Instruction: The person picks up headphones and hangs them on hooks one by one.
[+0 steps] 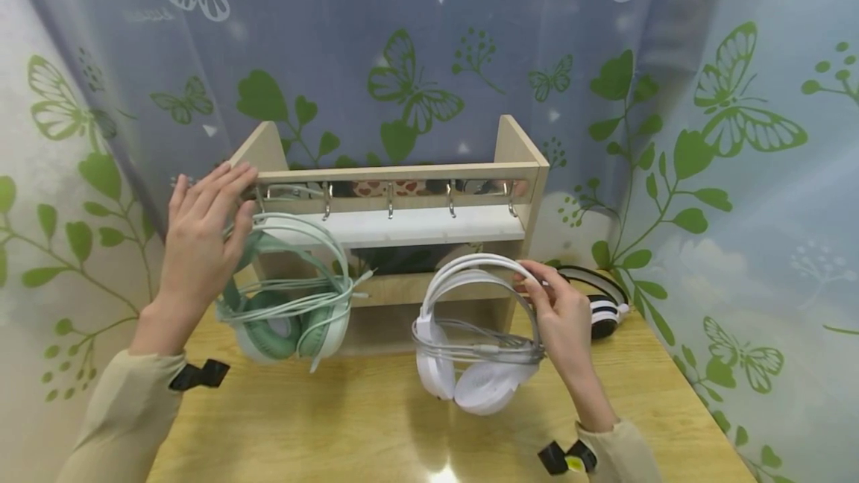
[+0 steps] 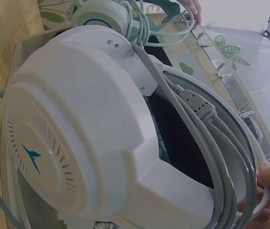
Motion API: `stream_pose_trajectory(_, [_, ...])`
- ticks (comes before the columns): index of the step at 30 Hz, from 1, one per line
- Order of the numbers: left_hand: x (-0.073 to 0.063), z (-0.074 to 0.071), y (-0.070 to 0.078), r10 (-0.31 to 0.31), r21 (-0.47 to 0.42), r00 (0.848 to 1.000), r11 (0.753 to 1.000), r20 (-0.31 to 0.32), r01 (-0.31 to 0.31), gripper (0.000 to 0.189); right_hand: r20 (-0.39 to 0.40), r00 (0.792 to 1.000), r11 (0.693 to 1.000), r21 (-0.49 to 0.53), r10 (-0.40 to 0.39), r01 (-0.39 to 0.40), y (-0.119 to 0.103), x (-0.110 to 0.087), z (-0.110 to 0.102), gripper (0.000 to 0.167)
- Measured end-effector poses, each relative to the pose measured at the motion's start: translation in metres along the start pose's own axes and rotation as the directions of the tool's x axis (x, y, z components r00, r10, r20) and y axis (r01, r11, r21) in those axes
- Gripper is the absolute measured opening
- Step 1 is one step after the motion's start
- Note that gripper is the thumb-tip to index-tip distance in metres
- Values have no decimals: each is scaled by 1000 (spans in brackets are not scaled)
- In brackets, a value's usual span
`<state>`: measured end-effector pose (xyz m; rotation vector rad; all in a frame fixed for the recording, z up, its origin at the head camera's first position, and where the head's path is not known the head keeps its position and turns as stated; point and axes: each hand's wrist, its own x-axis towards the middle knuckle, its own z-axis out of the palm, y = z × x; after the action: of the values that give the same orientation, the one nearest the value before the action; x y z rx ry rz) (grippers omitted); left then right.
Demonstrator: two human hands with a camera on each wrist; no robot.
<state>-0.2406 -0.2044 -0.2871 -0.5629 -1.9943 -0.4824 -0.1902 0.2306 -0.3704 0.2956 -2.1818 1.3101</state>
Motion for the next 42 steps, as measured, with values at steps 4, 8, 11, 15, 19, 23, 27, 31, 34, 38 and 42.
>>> stream_pose_trajectory(4, [0, 0, 0, -1, 2, 1000, 1000, 2, 1, 39, 1, 1000, 1000, 12, -11, 11, -1, 1, 2, 26])
stream_pose_trajectory(8, [0, 0, -1, -1, 2, 1000, 1000, 1, 1, 39, 2, 1000, 999, 25, -22, 21, -4, 3, 4, 26])
stream_pose_trajectory(11, [0, 0, -1, -2, 0, 1000, 1000, -2, 2, 39, 5, 999, 999, 36, -39, 38, -7, 4, 7, 26])
stream_pose_trajectory(15, [0, 0, -1, -1, 0, 1000, 1000, -2, 1, 39, 9, 998, 997, 55, -58, 57, -9, 5, 11, 26])
stream_pose_trajectory(19, [1, 1, 0, 2, 1, 1000, 1000, 1, -2, 39, 15, 998, 996, 74, -56, 55, -12, 5, 13, 26])
stream_pose_trajectory(23, [1, 1, 0, 0, 2, 1000, 1000, 2, 0, 39, 25, 998, 995, 82, -55, 52, -14, 6, 15, 25])
stream_pose_trajectory(27, [0, 0, 1, -5, -1, 1000, 1000, 2, 5, 39, 37, 998, 996, 76, -58, 55, -17, 7, 17, 25])
stream_pose_trajectory(31, [0, 1, 1, -7, -5, 1000, 1000, 0, 7, 39, 45, 997, 995, 76, -65, 62, -20, 8, 19, 26])
stream_pose_trajectory(34, [0, 1, 0, -6, -7, 1000, 1000, -3, 6, 39, 49, 996, 994, 83, -73, 69, -22, 9, 20, 26])
stream_pose_trajectory(38, [0, 2, 0, -3, -10, 1000, 1000, -6, 3, 39, 50, 996, 994, 84, -80, 76, -24, 11, 22, 26])
stream_pose_trajectory(42, [1, 2, 0, 1, -4, 1000, 1000, -2, -1, 39, 51, 995, 994, 79, -84, 80, -25, 13, 22, 25])
